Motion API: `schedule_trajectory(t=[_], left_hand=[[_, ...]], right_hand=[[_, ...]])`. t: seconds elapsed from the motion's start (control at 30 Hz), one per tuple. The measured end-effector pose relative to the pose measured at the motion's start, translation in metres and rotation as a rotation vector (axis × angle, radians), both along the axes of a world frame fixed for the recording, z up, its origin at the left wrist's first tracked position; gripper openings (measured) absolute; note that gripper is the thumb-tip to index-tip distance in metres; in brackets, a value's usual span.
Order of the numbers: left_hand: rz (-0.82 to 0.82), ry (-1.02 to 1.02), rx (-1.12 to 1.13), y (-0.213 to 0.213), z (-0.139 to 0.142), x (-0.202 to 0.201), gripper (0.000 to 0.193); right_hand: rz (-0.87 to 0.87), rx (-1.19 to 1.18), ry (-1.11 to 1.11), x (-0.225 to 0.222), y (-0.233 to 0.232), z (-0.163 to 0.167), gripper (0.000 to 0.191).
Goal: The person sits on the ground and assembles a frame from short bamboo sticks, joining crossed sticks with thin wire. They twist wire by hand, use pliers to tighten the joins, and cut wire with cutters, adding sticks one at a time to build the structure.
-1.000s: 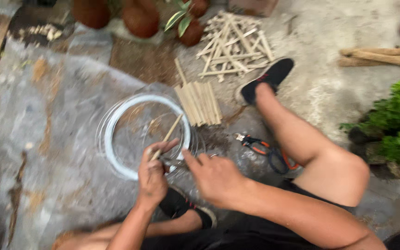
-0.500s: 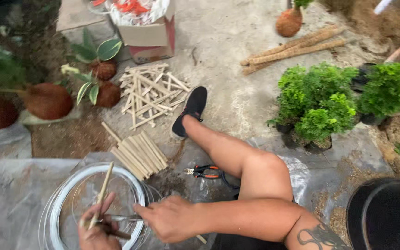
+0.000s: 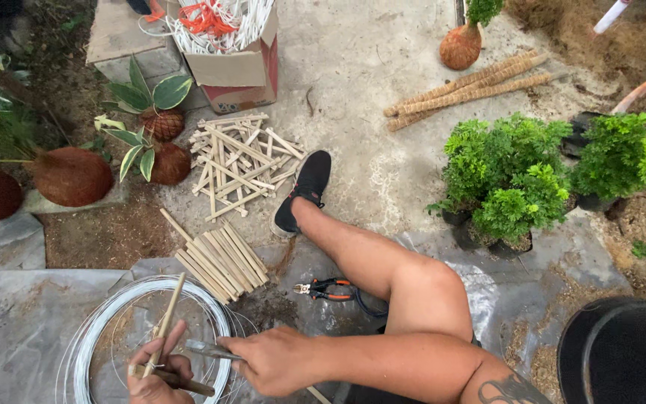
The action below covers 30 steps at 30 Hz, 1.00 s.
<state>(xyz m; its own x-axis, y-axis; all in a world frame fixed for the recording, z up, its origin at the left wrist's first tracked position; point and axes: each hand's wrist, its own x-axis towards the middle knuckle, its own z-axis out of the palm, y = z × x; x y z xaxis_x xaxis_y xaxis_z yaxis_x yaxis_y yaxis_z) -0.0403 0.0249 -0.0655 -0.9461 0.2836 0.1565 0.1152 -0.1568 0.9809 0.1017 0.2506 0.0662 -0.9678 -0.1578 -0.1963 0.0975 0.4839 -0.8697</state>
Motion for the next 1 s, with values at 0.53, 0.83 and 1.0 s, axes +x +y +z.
schedule_trajectory(t=[0.53, 0.83, 1.0], left_hand=[[-0.014, -0.406, 0.068, 0.044, 0.048, 0.026, 0.064], [-0.304, -0.159, 0.137, 0.079, 0.087, 0.019, 0.072], [-0.348, -0.119, 0.079, 0.077, 0.102, 0.023, 0.081]], right_hand=[[0.002, 0.090, -0.035, -0.001, 0.003, -0.027, 0.066], [-0.095, 0.576, 0.215, 0.000, 0.033, -0.007, 0.075], [-0.126, 0.672, 0.285, 0.001, 0.026, 0.015, 0.075]])
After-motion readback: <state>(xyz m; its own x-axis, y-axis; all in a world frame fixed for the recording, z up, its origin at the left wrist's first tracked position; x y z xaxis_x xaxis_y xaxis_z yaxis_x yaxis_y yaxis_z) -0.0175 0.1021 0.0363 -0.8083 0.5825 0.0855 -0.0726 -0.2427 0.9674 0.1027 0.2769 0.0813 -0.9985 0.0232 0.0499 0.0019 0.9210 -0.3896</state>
